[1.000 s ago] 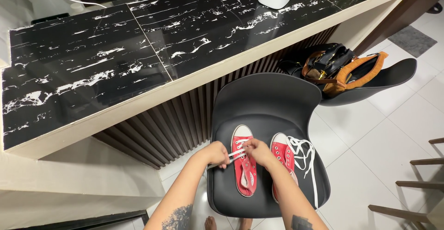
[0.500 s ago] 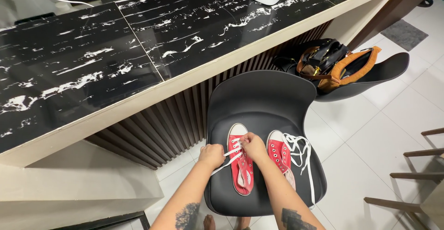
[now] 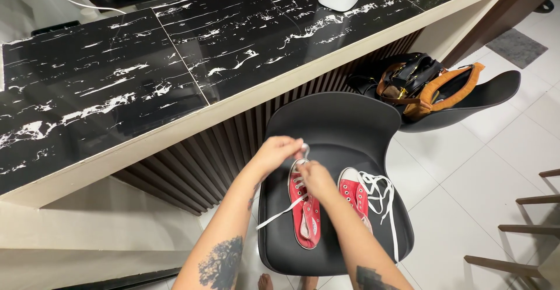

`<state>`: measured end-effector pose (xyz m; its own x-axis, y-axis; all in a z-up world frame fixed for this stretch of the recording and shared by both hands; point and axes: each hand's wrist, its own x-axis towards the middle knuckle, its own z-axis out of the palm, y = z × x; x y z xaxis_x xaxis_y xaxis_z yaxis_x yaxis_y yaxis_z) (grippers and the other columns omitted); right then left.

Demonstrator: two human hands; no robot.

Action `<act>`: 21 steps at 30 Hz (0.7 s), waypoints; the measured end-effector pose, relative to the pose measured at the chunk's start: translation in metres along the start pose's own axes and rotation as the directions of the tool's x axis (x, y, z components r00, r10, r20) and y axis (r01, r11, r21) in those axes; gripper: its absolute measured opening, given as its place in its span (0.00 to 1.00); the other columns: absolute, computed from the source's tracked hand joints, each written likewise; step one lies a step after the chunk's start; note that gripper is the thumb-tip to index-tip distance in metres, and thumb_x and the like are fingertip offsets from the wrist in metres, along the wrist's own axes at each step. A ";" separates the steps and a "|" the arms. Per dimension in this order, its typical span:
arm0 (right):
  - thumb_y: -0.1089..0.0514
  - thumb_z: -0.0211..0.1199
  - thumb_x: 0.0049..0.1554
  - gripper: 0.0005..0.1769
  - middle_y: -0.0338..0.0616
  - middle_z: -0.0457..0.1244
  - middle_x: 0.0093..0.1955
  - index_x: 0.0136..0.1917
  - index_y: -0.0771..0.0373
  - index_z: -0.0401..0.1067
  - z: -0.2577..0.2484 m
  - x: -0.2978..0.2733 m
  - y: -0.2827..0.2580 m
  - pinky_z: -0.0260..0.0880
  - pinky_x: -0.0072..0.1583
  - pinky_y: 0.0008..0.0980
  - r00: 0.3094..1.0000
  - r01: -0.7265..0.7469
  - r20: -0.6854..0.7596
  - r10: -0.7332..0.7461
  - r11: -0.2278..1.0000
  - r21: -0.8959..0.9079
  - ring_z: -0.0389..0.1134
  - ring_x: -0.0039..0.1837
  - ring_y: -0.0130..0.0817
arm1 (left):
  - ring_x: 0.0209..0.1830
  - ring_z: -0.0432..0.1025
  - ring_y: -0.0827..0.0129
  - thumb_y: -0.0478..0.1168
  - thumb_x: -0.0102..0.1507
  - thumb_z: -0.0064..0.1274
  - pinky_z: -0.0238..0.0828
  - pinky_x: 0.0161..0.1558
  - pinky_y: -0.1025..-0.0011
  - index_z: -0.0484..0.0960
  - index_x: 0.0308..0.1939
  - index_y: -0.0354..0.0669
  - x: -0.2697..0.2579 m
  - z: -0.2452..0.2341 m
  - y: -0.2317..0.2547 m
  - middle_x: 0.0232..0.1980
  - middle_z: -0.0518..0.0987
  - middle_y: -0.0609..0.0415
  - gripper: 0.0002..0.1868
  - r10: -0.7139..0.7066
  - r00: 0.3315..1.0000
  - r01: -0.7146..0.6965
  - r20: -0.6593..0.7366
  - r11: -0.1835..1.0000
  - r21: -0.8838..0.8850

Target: The person threads white shoelaces through the eyelets of a pair of red canvas sneakers placed on a black chair. They pull the laces through each eyelet, adjust the length, and tie the laces into a knot.

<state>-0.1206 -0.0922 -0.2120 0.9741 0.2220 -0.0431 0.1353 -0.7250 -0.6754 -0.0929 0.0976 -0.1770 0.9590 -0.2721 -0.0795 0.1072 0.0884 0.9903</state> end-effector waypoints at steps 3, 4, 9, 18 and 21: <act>0.44 0.53 0.63 0.23 0.55 0.69 0.42 0.45 0.64 0.78 -0.028 0.015 0.007 0.68 0.54 0.39 0.992 -0.092 -0.076 0.101 0.990 0.106 0.71 0.48 0.45 | 0.45 0.77 0.70 0.49 0.60 0.61 0.73 0.48 0.70 0.84 0.49 0.45 0.009 0.020 0.013 0.45 0.84 0.54 0.18 0.133 0.956 -0.061 -0.260 0.961 0.268; 0.43 0.52 0.63 0.23 0.53 0.70 0.39 0.45 0.62 0.78 -0.040 0.020 0.007 0.69 0.53 0.38 0.983 -0.144 -0.089 0.159 0.977 0.158 0.72 0.46 0.43 | 0.44 0.77 0.64 0.48 0.59 0.62 0.73 0.47 0.67 0.84 0.49 0.44 0.008 0.026 0.013 0.45 0.83 0.51 0.18 0.192 0.918 -0.017 -0.346 0.893 0.451; 0.49 0.58 0.63 0.20 0.49 0.67 0.36 0.40 0.65 0.79 -0.105 0.030 0.013 0.64 0.46 0.41 0.966 -0.081 -0.204 0.156 0.939 0.333 0.66 0.39 0.43 | 0.48 0.79 0.52 0.42 0.60 0.56 0.75 0.50 0.59 0.87 0.40 0.47 -0.006 0.056 -0.019 0.45 0.84 0.47 0.08 0.132 0.900 0.216 -0.416 0.692 0.688; 0.47 0.67 0.55 0.18 0.51 0.69 0.34 0.37 0.66 0.77 -0.064 0.019 0.053 0.70 0.48 0.39 0.980 -0.149 -0.130 0.153 0.988 0.038 0.71 0.39 0.40 | 0.55 0.78 0.56 0.58 0.57 0.65 0.75 0.54 0.61 0.85 0.50 0.42 -0.018 0.071 -0.043 0.53 0.83 0.46 0.27 -0.433 0.812 0.562 -0.390 0.402 0.723; 0.48 0.65 0.55 0.17 0.52 0.70 0.36 0.40 0.66 0.77 -0.022 0.007 0.070 0.72 0.50 0.39 0.967 -0.253 0.000 0.254 0.962 0.107 0.73 0.43 0.43 | 0.54 0.79 0.55 0.57 0.57 0.65 0.76 0.54 0.61 0.85 0.50 0.41 -0.016 0.074 -0.055 0.52 0.84 0.46 0.27 -0.459 0.774 0.624 -0.435 0.444 0.643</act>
<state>-0.1002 -0.1554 -0.2433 0.9765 0.0302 -0.2133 -0.1355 -0.6834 -0.7173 -0.1334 0.0257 -0.2221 0.8076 0.1654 -0.5660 0.4777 -0.7463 0.4635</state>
